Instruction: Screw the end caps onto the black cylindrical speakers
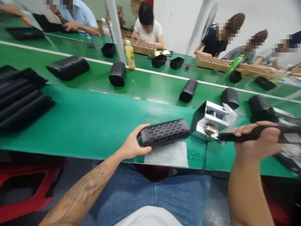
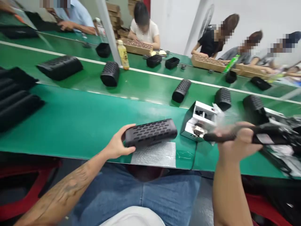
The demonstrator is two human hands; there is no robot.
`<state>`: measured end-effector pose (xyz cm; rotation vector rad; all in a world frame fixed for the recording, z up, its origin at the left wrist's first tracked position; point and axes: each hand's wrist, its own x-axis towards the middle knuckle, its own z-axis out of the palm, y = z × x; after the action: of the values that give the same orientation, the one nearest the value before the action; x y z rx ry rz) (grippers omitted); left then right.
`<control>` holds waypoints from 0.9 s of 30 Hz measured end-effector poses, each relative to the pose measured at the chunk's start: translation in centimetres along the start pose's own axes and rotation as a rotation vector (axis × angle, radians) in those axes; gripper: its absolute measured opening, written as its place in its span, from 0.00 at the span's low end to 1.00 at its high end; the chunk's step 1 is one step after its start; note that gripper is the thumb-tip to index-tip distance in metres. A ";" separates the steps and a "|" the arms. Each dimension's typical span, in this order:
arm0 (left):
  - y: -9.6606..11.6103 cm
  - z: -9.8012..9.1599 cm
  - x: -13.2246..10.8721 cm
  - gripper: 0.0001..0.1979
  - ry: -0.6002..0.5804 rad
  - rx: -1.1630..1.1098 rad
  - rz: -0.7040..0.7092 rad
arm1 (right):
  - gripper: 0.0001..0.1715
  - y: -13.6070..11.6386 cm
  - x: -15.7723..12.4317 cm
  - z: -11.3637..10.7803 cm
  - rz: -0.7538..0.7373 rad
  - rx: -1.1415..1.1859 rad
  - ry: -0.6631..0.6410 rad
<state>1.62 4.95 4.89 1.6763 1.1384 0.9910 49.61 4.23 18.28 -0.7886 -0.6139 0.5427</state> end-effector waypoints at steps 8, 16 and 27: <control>-1.0 -0.2 -4.8 0.55 -0.240 0.111 0.188 | 0.19 2.0 -0.2 2.7 -0.209 -0.237 -0.309; -3.3 0.7 -5.6 0.67 -0.169 0.126 0.195 | 0.27 3.4 -0.9 2.7 -0.260 -0.310 -0.301; -3.0 0.7 -5.4 0.58 -0.147 0.115 0.215 | 0.26 -5.6 -13.2 4.0 -0.044 -0.057 -0.724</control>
<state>0.03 0.28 1.08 1.9625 0.9483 0.9292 38.86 -5.68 20.92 -0.6183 -1.3135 0.7774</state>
